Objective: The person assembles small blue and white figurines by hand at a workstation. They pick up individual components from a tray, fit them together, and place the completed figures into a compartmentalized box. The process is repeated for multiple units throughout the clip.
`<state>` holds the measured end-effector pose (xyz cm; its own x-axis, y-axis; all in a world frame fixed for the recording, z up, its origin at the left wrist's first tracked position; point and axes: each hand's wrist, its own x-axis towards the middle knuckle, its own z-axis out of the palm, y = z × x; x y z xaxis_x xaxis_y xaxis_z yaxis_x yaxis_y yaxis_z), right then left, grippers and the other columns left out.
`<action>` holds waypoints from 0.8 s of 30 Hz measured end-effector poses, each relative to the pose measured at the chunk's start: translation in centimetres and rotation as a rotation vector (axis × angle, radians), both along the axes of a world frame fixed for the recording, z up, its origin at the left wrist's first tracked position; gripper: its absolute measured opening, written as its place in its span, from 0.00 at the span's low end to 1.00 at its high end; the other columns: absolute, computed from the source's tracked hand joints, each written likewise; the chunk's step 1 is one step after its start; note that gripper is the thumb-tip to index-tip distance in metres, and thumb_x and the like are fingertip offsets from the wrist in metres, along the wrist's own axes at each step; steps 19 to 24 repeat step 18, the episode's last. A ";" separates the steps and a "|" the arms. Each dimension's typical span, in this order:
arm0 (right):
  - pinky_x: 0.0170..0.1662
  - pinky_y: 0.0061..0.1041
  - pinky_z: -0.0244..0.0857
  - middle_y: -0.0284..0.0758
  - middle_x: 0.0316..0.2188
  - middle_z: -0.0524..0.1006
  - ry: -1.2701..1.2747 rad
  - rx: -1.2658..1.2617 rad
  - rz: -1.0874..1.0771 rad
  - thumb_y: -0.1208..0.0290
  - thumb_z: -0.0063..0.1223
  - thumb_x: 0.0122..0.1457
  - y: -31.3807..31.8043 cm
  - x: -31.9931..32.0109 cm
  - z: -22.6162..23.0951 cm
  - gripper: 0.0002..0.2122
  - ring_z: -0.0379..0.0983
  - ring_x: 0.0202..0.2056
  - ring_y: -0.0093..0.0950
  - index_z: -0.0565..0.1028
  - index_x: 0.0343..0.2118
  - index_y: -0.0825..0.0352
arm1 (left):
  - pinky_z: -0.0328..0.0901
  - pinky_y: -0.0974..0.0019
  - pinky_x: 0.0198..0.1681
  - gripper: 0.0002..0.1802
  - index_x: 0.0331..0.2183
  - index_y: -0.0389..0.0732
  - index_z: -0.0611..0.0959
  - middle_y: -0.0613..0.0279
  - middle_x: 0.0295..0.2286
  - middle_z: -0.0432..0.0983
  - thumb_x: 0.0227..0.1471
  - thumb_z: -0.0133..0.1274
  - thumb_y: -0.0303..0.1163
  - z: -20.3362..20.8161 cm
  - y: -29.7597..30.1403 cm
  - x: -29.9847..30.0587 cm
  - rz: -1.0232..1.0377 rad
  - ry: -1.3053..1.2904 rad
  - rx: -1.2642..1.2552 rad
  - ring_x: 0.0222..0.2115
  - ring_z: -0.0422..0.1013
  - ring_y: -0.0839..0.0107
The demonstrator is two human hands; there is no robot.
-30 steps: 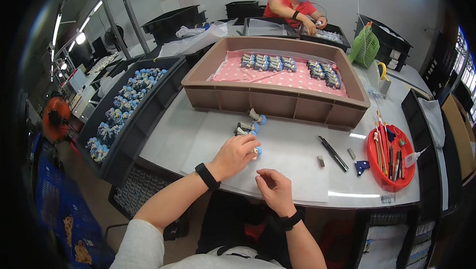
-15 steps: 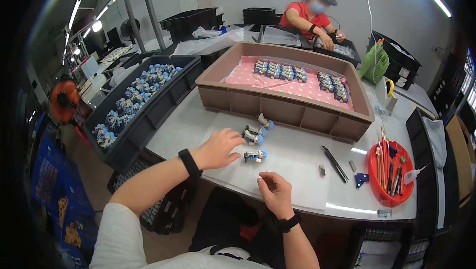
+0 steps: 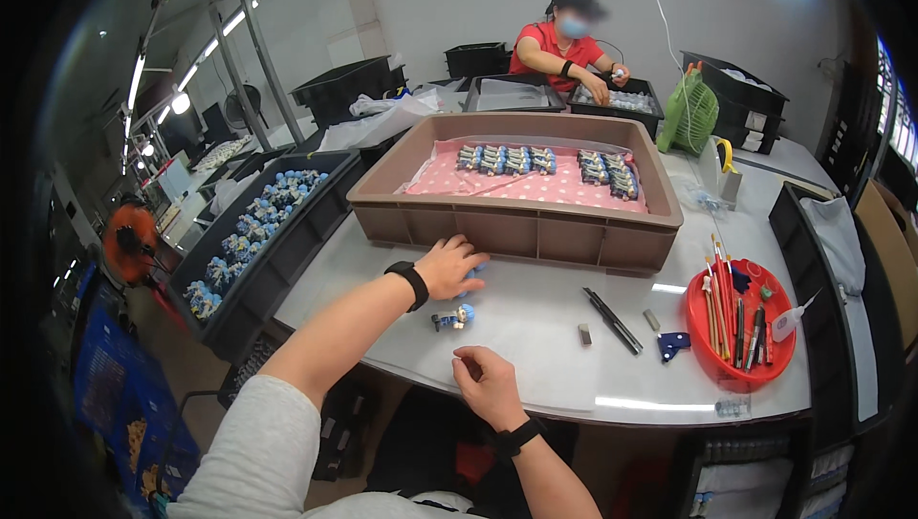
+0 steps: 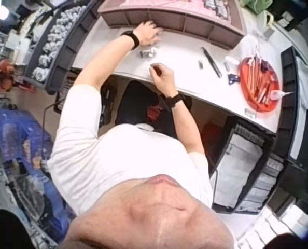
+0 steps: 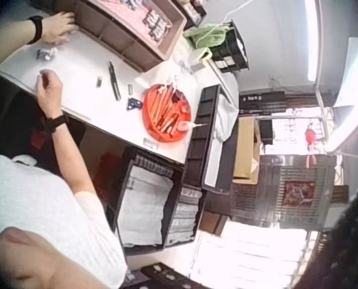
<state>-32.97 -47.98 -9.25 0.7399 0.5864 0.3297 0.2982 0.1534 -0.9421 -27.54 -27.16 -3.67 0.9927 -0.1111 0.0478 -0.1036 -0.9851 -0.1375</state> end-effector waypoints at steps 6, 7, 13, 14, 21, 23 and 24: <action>0.24 0.14 0.60 0.31 0.19 0.73 -0.046 0.005 -0.017 0.78 0.52 0.48 0.9 -0.3 -0.6 0.04 0.66 0.20 0.15 0.73 0.28 0.71 | 0.55 0.55 0.48 0.31 0.51 0.40 0.62 0.41 0.43 0.61 0.50 0.41 0.48 -0.7 0.7 -2.1 0.165 0.032 -0.389 0.44 0.57 0.47; 0.25 0.14 0.61 0.31 0.19 0.73 -0.097 -0.007 -0.038 0.79 0.52 0.48 0.9 -0.4 0.0 0.04 0.66 0.20 0.15 0.73 0.28 0.71 | 0.54 0.51 0.48 0.31 0.51 0.40 0.61 0.42 0.46 0.58 0.50 0.41 0.48 0.0 0.0 -2.7 0.228 -0.027 -0.310 0.47 0.55 0.47; 0.26 0.15 0.60 0.33 0.21 0.71 -0.060 -0.051 -0.003 0.80 0.51 0.48 1.0 -0.6 -0.3 0.05 0.65 0.22 0.17 0.72 0.29 0.73 | 0.56 0.53 0.43 0.21 0.40 0.39 0.70 0.50 0.41 0.63 0.42 0.51 0.36 1.0 -2.0 -6.9 0.050 -0.467 -0.386 0.45 0.58 0.55; 0.27 0.15 0.59 0.33 0.22 0.71 -0.047 -0.073 0.014 0.80 0.51 0.48 1.1 -1.0 -0.1 0.05 0.65 0.23 0.18 0.71 0.29 0.73 | 0.56 0.53 0.43 0.19 0.38 0.39 0.71 0.51 0.40 0.64 0.42 0.51 0.35 0.9 -2.5 -8.3 -0.002 -0.532 -0.400 0.45 0.58 0.56; 0.30 0.16 0.60 0.33 0.24 0.71 -0.181 -0.089 0.093 0.79 0.49 0.49 2.6 0.1 -1.6 0.04 0.65 0.25 0.18 0.71 0.29 0.72 | 0.49 0.50 0.52 0.14 0.34 0.40 0.73 0.53 0.41 0.64 0.42 0.50 0.33 1.1 -2.2 -16.1 -0.114 -0.554 -0.436 0.51 0.55 0.56; 0.30 0.16 0.60 0.33 0.24 0.71 -0.181 -0.089 0.093 0.79 0.49 0.49 2.6 0.1 -1.6 0.04 0.65 0.25 0.18 0.71 0.29 0.72 | 0.49 0.50 0.52 0.14 0.34 0.40 0.73 0.53 0.41 0.64 0.42 0.50 0.33 1.1 -2.2 -16.1 -0.114 -0.554 -0.436 0.51 0.55 0.56; 0.30 0.16 0.60 0.33 0.24 0.71 -0.181 -0.089 0.093 0.79 0.49 0.49 2.6 0.1 -1.6 0.04 0.65 0.25 0.18 0.71 0.29 0.72 | 0.49 0.50 0.52 0.14 0.34 0.40 0.73 0.53 0.41 0.64 0.42 0.50 0.33 1.1 -2.2 -16.1 -0.114 -0.554 -0.436 0.51 0.55 0.56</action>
